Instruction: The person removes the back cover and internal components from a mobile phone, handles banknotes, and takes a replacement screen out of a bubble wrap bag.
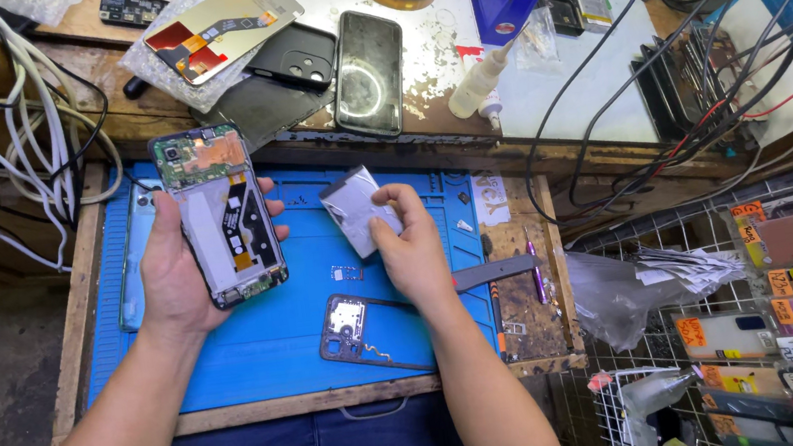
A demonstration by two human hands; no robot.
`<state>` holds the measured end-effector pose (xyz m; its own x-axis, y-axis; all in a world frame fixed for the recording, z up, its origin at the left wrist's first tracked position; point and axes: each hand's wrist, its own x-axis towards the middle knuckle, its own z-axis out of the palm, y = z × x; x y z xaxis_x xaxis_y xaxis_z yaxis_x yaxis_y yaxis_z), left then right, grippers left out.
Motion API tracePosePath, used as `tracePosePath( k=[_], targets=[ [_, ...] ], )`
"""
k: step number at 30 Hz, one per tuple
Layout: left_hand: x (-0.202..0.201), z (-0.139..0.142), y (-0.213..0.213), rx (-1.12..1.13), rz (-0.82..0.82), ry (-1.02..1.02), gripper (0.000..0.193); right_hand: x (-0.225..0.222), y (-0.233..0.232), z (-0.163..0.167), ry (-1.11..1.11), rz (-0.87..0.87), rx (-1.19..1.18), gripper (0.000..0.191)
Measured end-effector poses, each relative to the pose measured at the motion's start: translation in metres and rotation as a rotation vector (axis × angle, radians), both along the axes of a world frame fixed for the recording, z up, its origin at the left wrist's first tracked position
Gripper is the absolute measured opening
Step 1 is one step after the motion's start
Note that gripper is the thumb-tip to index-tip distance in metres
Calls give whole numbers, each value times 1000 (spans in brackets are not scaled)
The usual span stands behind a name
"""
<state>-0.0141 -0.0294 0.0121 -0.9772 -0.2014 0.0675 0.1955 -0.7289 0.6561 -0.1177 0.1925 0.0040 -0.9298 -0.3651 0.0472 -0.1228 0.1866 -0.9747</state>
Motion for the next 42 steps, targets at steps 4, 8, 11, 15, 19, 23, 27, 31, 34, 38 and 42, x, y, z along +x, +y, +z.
tracePosePath(
  k=[4, 8, 11, 15, 19, 23, 27, 31, 34, 38, 42],
  targets=[
    [0, 1, 0, 7, -48, -3, 85, 0, 6, 11, 36, -67, 525, 34],
    [0, 0, 1, 6, -102, 18, 85, -5, 10, 5, 292, -39, 504, 48],
    [0, -1, 1, 8, -108, 27, 84, -10, 17, -1, 499, -46, 613, 37],
    [1, -3, 1, 42, -134, 42, 82, -12, 20, -5, 415, -69, 779, 37],
    [0, -2, 2, 18, -95, 39, 82, -7, 18, -2, 489, -102, 789, 36],
    [0, 0, 4, 22, -92, 28, 81, -3, 14, 4, 506, -103, 667, 32],
    [-1, 1, 5, 26, -96, 9, 82, 4, 9, 10, 563, -40, 458, 25],
    [-2, 0, 7, 32, -107, -24, 83, 14, 2, 18, 548, 30, 305, 21],
    [-2, -1, 8, 41, -114, -30, 83, 23, -4, 23, 538, 56, 244, 19],
    [-3, -2, 8, 55, -129, -19, 82, 27, -7, 27, 553, 97, 196, 18],
    [-2, -4, 9, 64, -143, -15, 80, 29, -7, 30, 538, 80, 173, 18]
  ],
)
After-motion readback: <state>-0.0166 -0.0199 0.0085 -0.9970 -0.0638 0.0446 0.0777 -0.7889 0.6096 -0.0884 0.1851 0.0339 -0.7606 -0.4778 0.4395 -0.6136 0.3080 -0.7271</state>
